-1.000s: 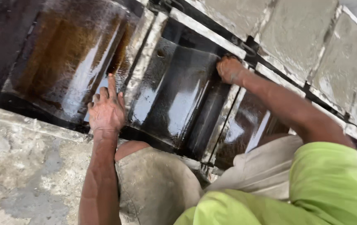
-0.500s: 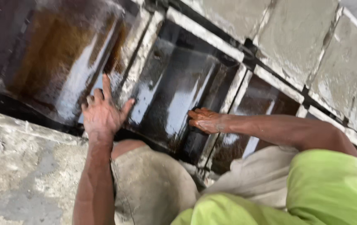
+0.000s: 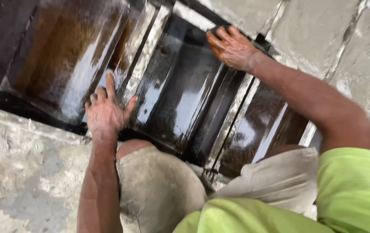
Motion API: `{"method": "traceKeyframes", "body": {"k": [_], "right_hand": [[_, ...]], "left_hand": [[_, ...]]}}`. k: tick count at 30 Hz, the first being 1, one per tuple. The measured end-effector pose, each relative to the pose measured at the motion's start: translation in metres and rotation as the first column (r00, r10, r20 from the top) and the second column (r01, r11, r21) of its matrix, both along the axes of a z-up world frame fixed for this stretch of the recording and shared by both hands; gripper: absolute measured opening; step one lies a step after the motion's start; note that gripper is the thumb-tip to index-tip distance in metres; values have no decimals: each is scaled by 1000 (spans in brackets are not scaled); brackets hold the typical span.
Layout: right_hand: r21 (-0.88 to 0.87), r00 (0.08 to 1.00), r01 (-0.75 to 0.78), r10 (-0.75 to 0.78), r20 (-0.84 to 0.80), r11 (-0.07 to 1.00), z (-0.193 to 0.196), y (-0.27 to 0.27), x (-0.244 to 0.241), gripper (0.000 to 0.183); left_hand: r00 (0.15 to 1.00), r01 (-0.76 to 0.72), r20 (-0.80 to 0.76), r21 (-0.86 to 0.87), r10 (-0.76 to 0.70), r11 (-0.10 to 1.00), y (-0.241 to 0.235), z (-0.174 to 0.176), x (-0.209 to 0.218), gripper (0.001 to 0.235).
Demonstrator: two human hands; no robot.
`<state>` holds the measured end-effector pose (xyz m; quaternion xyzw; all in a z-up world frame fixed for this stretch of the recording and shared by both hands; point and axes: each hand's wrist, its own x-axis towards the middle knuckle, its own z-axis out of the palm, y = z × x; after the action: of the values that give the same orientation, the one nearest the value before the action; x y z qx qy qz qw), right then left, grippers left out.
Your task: The person scrubs the interior surfaces of several rectangular metal trays with a dark sponge. They repeatedly dip the sponge into a bucket of dark liquid to wet it before continuing to scrub the trays.
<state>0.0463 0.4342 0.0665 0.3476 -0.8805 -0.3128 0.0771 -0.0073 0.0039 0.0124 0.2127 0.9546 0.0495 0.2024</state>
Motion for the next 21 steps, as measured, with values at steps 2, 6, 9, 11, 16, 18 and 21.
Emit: {"method": "traceKeyframes", "body": {"k": [2, 6, 9, 11, 16, 18, 21], "right_hand": [[158, 981, 147, -165, 102, 976, -26, 14, 1, 29], [567, 745, 199, -499, 442, 799, 7, 13, 52, 19], [115, 961, 201, -219, 171, 973, -5, 0, 52, 31], [4, 979, 176, -176, 107, 984, -31, -13, 28, 21], [-30, 979, 190, -188, 76, 981, -23, -42, 21, 13], [92, 957, 252, -262, 126, 963, -21, -32, 52, 17], [286, 776, 532, -594, 212, 797, -57, -1, 83, 15]], "left_hand": [[998, -19, 58, -55, 22, 998, -2, -4, 2, 102], [1000, -16, 11, -19, 17, 1000, -5, -6, 4, 103], [997, -52, -45, 72, 55, 996, -8, 2, 7, 96], [998, -51, -16, 74, 53, 996, -6, -1, 7, 96], [999, -44, -25, 59, 46, 997, -9, 3, 4, 97], [998, -47, -38, 61, 49, 997, -10, 2, 6, 97], [999, -49, 27, 89, 46, 995, -8, 6, 7, 94]]}}
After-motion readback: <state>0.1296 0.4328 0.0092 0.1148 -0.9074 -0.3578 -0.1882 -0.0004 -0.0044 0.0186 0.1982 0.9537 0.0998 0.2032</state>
